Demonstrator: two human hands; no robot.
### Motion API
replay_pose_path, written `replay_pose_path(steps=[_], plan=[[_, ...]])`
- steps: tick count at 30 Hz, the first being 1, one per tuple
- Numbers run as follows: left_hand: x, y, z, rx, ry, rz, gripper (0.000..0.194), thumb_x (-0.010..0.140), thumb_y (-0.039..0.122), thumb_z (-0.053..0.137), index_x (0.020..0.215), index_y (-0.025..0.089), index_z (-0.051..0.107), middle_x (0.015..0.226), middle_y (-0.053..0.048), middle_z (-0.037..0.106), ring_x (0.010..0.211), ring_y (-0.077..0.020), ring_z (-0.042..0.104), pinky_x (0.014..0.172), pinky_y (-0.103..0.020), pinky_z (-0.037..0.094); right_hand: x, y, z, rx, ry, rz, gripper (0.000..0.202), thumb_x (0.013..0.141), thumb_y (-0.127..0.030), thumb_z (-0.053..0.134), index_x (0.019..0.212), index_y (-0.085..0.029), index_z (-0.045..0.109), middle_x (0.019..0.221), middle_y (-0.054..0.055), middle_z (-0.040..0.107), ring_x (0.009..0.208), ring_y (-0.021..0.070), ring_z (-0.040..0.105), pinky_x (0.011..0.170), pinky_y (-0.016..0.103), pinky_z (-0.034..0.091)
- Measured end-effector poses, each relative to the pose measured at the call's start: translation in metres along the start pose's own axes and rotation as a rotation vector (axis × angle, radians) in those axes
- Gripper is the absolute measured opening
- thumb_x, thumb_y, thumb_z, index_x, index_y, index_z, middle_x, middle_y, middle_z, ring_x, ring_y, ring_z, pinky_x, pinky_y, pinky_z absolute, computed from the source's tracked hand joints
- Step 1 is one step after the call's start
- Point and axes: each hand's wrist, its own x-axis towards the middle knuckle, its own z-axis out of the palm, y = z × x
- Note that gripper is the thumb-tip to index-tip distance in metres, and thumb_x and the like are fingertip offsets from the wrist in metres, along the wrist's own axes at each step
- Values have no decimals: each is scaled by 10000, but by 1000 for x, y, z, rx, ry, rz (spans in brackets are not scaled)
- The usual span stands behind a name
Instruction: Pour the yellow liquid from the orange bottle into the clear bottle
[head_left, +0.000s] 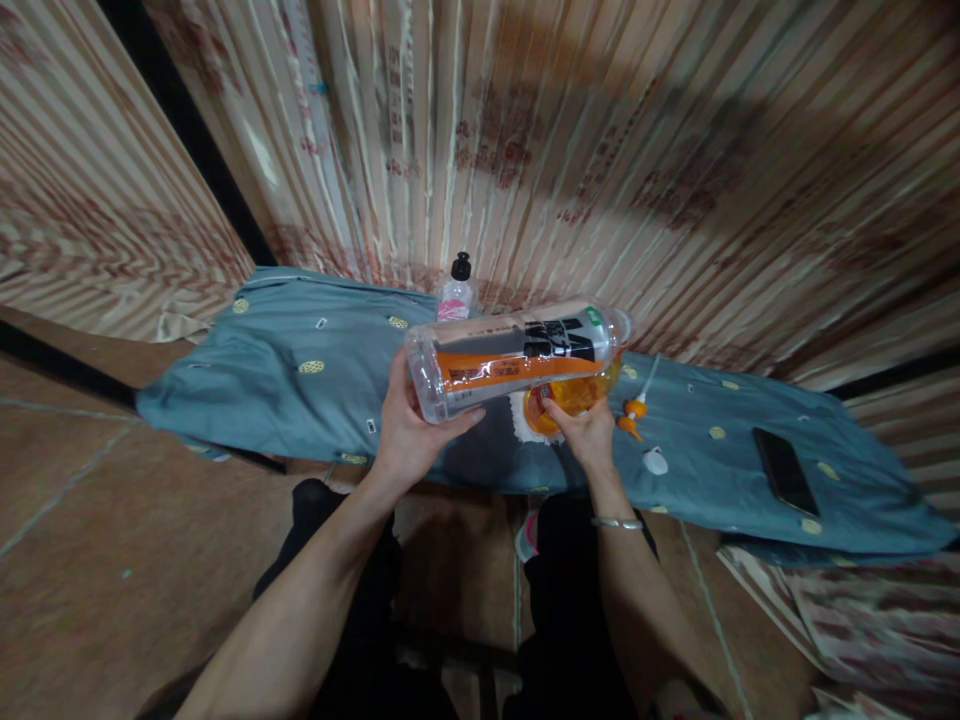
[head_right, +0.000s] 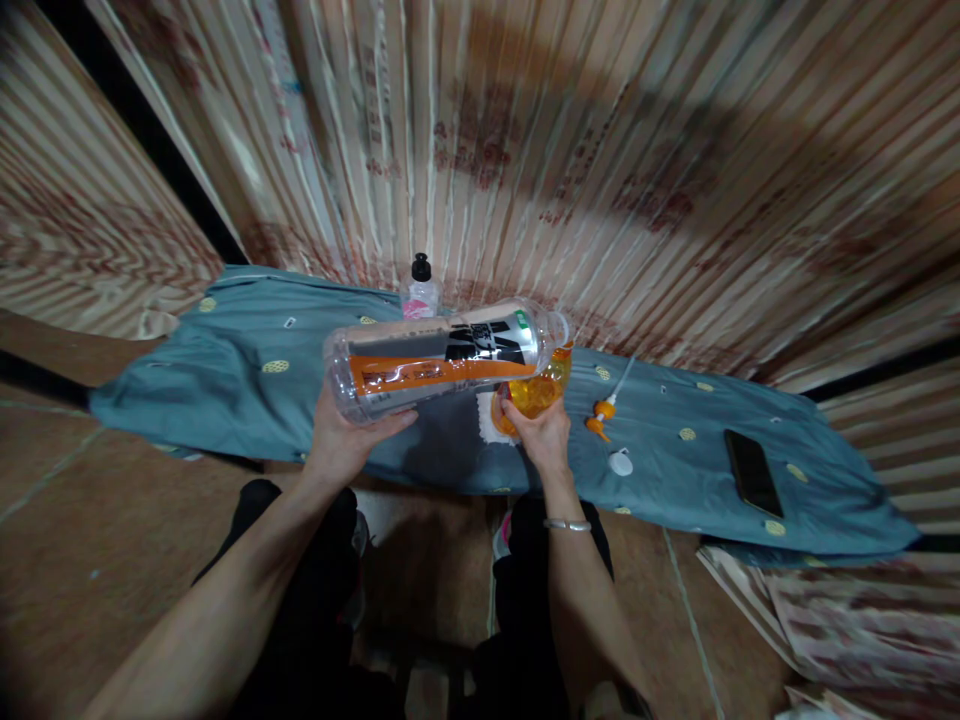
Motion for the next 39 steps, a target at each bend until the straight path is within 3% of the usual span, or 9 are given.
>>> replay_pose_path(steps=[11,24,39], plan=[[0,0,0,2,3,2,995,459,322,1018,1328,207,546,1382,-148,702,1261,-348,712,1076,-546,619,0,6,2,-2,21,-54,814,603,-761,799,1141,-167,658,1128,196,780,1047,387,741,977,545,571],[0,0,1,-12,-5,-4,972,471,319,1016,1316,224,545,1317,-126,732,1187,-334,743,1037,-545,641,0,1,0,-1,10,-9,823,565,-756,803,1110,-159,646,1141,227,770,1073,426,734,986,590,561],[-1,4,1,-15,14,-2,924,458,326,1014,1271,186,595,1348,-150,714,1276,-372,696,1085,-541,599,-1,4,1,14,-10,-4,799,604,-702,839,1147,-143,662,1139,206,784,1071,388,754,991,513,581]])
